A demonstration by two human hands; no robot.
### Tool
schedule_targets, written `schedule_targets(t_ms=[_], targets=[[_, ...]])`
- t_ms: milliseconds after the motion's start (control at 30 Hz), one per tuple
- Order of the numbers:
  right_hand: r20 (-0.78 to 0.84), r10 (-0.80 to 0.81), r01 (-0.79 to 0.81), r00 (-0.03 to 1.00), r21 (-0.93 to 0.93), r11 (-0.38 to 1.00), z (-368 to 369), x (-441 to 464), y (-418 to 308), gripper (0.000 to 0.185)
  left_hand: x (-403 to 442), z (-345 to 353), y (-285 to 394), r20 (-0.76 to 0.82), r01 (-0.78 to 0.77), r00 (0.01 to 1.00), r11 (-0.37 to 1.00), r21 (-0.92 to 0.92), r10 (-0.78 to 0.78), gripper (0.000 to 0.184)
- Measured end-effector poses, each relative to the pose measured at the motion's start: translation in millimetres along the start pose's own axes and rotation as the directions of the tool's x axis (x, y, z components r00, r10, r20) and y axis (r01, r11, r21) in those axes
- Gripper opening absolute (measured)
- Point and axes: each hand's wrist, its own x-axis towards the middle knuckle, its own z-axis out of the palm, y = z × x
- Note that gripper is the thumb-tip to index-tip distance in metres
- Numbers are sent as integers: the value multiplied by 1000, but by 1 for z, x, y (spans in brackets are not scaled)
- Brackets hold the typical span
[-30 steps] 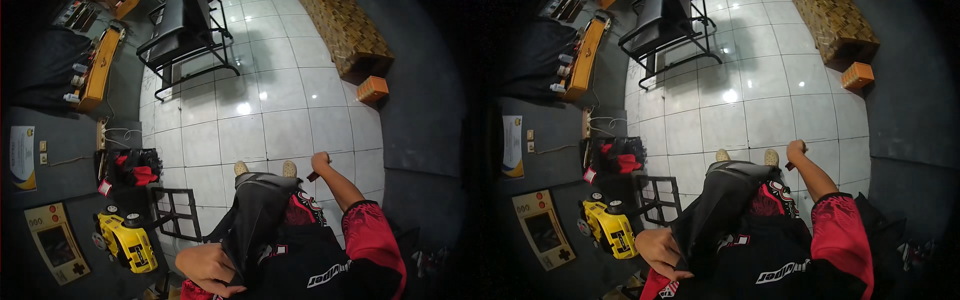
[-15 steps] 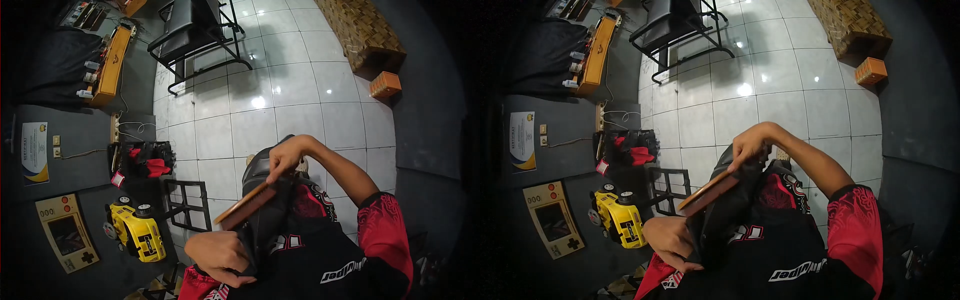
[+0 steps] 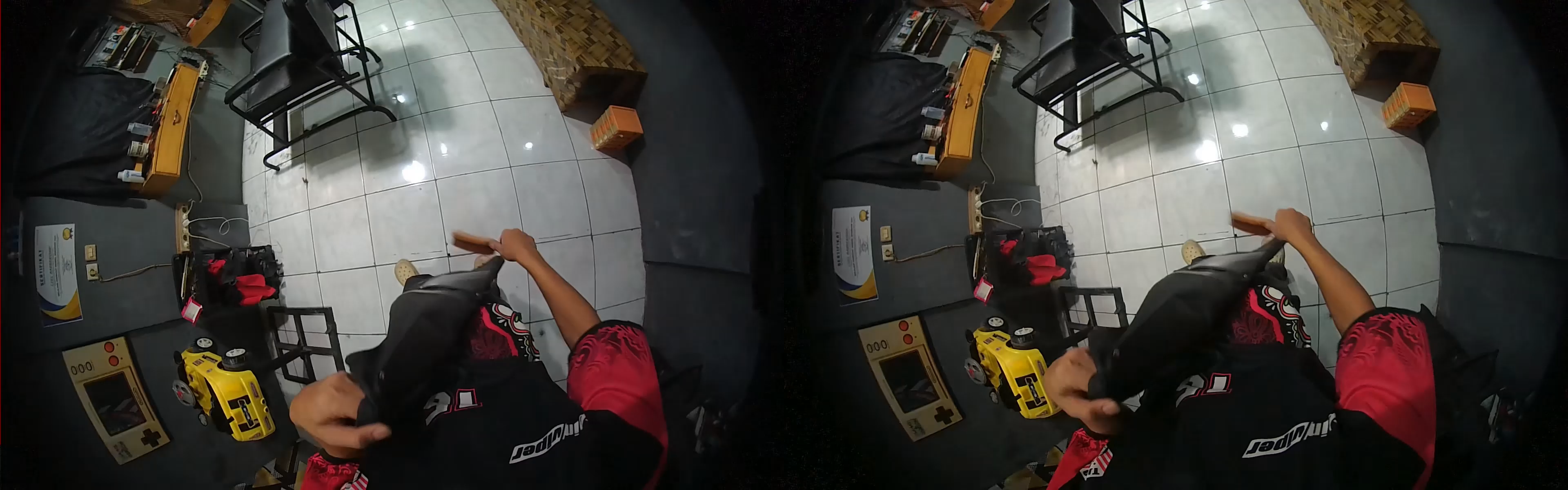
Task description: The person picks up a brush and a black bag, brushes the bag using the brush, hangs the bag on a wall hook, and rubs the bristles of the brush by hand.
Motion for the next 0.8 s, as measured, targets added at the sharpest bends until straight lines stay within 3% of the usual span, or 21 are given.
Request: schedule_targets(t_ms=[33,67,100,167,200,267,300,367,433,467,500,567,600,633,667,700,733,767,800], targets=[[-29,-73,77,997,191,979,-23,-11,-7,30,6,8,-4,6,0,1000,1000,0,0,29],[-39,-200,199,979,397,896,-51,-34,-19,38,12,19,-8,-288,6,957,993,121,30,28],[-78,-320,304,944,581,755,-81,-61,-34,46,16,24,-10,-549,47,830,971,235,92,27],[-7,-586,316,811,847,427,-129,-116,-58,46,20,17,-15,-507,48,860,978,201,62,28],[-17,-577,315,816,851,420,-127,-118,-59,46,22,11,-17,-469,50,883,985,166,34,28],[220,-759,204,612,884,421,-121,-119,-58,46,32,-1,-10,-355,29,935,988,153,27,31],[209,-756,205,620,887,414,-115,-116,-55,46,36,-1,-10,-341,28,940,987,155,27,31],[319,-553,138,769,762,632,-87,-99,-47,43,40,4,-10,-729,-111,657,981,157,191,32],[179,-488,296,854,603,740,-33,-66,-16,50,24,-5,-7,-826,67,561,992,110,54,32],[195,-387,280,901,420,863,-5,-48,0,51,27,-4,-6,-860,59,508,994,94,51,30],[191,-279,236,941,221,946,17,-38,14,52,30,-2,-6,-890,52,454,996,74,43,30],[331,46,-43,943,-18,999,34,-40,26,48,26,-2,-12,-899,18,438,999,34,23,27],[332,45,-43,942,-13,999,53,-38,34,48,23,-1,-15,-910,-26,415,1000,-1,10,26],[200,81,-70,977,-59,996,78,-33,42,45,23,1,-17,-908,-27,419,1000,2,13,26],[61,111,-105,992,-101,989,79,-35,41,42,25,4,-19,-938,44,334,992,118,97,28],[56,113,-107,992,-99,989,78,-34,41,42,28,8,-20,-950,123,250,967,225,189,29],[58,183,-184,981,15,983,78,-33,41,36,33,9,-18,-948,121,251,966,229,193,29],[68,249,-256,966,128,958,65,-37,34,33,43,10,-11,-985,46,167,997,58,50,31],[-50,116,-101,992,239,966,51,-41,23,30,50,11,-8,-990,-41,95,993,-110,-106,33]])
